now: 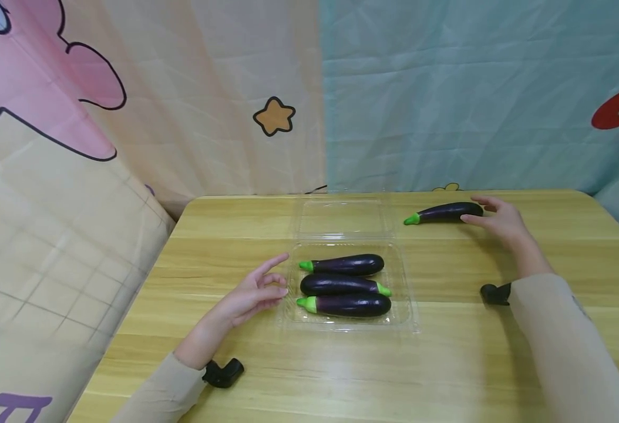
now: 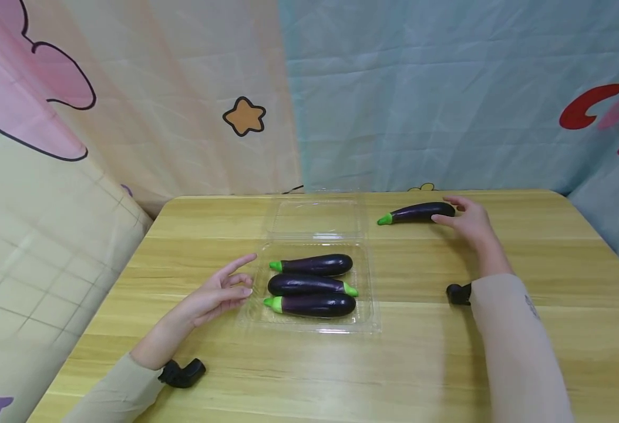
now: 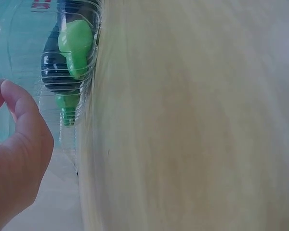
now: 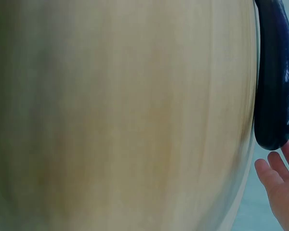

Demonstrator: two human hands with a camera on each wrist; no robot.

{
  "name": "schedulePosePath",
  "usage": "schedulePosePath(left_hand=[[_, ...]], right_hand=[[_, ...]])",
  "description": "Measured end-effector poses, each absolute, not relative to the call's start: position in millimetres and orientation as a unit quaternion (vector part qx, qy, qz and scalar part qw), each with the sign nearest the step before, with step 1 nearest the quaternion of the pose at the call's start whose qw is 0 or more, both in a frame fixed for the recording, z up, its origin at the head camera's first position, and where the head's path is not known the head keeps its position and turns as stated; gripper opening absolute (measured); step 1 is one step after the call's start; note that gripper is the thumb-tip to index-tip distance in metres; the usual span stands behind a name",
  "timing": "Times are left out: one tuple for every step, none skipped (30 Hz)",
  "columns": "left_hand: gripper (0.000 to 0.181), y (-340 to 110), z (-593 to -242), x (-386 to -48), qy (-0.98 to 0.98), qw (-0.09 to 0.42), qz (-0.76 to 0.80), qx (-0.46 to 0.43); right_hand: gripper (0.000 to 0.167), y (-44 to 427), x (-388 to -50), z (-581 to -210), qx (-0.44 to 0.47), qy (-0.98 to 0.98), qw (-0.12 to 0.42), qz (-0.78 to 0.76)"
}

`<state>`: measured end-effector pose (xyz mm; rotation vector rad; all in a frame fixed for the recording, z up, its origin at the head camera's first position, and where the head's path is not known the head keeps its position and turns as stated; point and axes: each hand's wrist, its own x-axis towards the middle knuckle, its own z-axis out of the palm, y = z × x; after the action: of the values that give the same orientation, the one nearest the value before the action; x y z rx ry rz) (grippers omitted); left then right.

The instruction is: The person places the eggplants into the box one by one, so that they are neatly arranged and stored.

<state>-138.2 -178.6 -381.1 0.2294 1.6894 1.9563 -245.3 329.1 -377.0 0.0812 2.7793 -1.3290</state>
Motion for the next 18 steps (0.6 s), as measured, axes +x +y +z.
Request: schedulePosePath(left_hand=[[0.077, -178, -381, -138, 0.627, 0.270, 0.725, 0.086], [0.077, -178, -381, -138, 0.628, 0.270, 0.725, 0.086], [0.077, -178, -381, -138, 0.628, 0.270, 0.724, 0.087], [0.077, -178, -381, -138, 0.629, 0.269, 0.724, 0.087], [0.077, -178, -381, -138, 0.629, 0.269, 0.724, 0.088], [0.077, -178, -382, -138, 0.630, 0.269, 0.723, 0.089], [0.077, -179, -382, -138, 0.630, 0.270, 0.723, 0.090], [0.077, -179, -382, -138, 0.630, 0.270, 0.722, 0.090], [0.077, -179, -382, -138, 0.631, 0.270, 0.722, 0.091], [0.077, -179, -383, -138, 0.631, 0.271, 0.722, 0.091], [0.077, -179, -383, -138, 0.631, 0.271, 0.721, 0.092], [0.077, -179, -383, -139, 0.631, 0.271, 0.721, 0.093], [0.077, -179, -383, -139, 0.630, 0.271, 0.721, 0.093], [0.077, -179, -383, -139, 0.631, 0.271, 0.721, 0.094], [0.077, -179, -383, -139, 0.630, 0.271, 0.721, 0.094], [0.077, -179, -383, -139, 0.630, 0.270, 0.722, 0.093], [0.077, -179, -383, -139, 0.629, 0.270, 0.723, 0.093], [0.077, -179, -383, -139, 0.629, 0.270, 0.723, 0.093]], right_hand=[[0.081, 329, -246, -377, 0.024, 0.902, 0.033, -0.429], [0.081, 329, -247, -376, 0.021, 0.903, 0.035, -0.428], [0.081, 329, -247, -376, 0.017, 0.904, 0.037, -0.425], [0.080, 329, -248, -376, 0.013, 0.905, 0.037, -0.423], [0.079, 328, -249, -376, 0.009, 0.906, 0.037, -0.422], [0.078, 328, -250, -376, 0.008, 0.906, 0.038, -0.422], [0.078, 328, -250, -376, 0.007, 0.907, 0.040, -0.419], [0.077, 328, -251, -376, 0.005, 0.907, 0.042, -0.419], [0.076, 328, -252, -376, 0.004, 0.907, 0.043, -0.418], [0.075, 328, -253, -376, 0.003, 0.907, 0.044, -0.419], [0.075, 329, -254, -376, 0.002, 0.908, 0.047, -0.417], [0.074, 329, -255, -376, 0.001, 0.908, 0.050, -0.415], [0.074, 329, -255, -376, 0.000, 0.910, 0.053, -0.412], [0.073, 329, -256, -377, 0.000, 0.911, 0.054, -0.410], [0.073, 329, -257, -377, -0.002, 0.913, 0.054, -0.405], [0.073, 329, -258, -377, -0.004, 0.914, 0.055, -0.401], [0.072, 328, -259, -378, -0.005, 0.916, 0.056, -0.397], [0.070, 327, -259, -378, -0.007, 0.917, 0.052, -0.394]])
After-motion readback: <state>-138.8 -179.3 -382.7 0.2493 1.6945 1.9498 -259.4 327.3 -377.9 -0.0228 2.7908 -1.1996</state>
